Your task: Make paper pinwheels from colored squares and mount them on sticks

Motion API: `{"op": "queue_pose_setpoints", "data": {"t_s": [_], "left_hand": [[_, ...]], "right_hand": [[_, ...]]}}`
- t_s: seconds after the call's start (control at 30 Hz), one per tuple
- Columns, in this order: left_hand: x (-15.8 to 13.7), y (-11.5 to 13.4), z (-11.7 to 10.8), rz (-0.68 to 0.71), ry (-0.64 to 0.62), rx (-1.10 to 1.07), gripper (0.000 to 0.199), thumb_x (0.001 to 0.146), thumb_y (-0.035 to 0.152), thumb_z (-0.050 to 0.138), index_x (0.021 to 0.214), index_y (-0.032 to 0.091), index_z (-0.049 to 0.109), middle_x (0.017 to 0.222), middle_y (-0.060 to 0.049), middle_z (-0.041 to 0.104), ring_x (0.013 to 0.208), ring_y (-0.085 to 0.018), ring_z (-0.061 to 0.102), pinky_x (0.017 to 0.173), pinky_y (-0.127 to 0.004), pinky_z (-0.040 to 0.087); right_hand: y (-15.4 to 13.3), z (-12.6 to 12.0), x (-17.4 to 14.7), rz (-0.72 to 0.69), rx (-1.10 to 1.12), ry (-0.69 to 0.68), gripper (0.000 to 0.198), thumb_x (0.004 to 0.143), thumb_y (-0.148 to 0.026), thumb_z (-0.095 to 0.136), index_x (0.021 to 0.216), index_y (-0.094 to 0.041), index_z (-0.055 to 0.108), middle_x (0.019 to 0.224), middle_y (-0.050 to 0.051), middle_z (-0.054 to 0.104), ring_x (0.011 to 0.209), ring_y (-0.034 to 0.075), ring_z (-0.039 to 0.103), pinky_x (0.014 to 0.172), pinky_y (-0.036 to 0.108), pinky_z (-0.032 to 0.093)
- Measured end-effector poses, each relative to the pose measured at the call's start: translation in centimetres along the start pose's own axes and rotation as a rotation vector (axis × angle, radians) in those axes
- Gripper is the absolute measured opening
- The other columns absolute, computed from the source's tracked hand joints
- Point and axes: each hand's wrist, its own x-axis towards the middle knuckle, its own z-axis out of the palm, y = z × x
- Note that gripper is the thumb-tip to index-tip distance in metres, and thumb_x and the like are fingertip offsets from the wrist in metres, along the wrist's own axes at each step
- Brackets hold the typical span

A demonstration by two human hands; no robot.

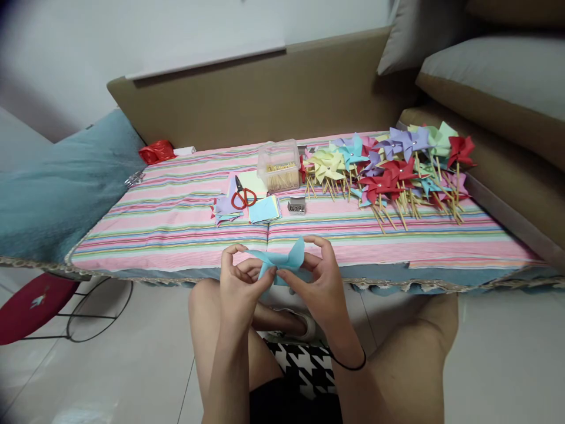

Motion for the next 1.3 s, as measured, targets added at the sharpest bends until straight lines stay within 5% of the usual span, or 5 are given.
{"op": "queue_pose_setpoints", "data": {"t_s": [0.9, 1.3], "left_hand": [[-0.09, 0.1, -0.44, 0.01, -0.085, 0.014, 0.053, 0.063, 0.006, 0.071, 0.096, 0.024, 0.033, 0.061, 0.008, 0.066, 0.053, -0.007, 0.058, 0.056, -0.017, 0.045], [-0.17, 0.8, -0.26, -0.007, -0.039, -0.037, 0.054, 0.064, 0.011, 0.07, 0.099, 0.024, 0.032, 0.065, 0.008, 0.063, 0.057, -0.008, 0.06, 0.06, -0.021, 0.048]], "right_hand": [[-0.09, -0.3, 0.02, 0.029, 0.09, 0.01, 0.058, 0.057, -0.023, 0.086, 0.098, -0.028, 0.045, 0.071, -0.005, 0.073, 0.064, 0.014, 0.067, 0.06, 0.022, 0.052], [-0.55, -0.35, -0.05, 0.038, 0.045, -0.019, 0.069, 0.065, -0.029, 0.081, 0.119, -0.028, 0.038, 0.076, 0.0, 0.073, 0.073, 0.018, 0.067, 0.067, 0.028, 0.053]]}}
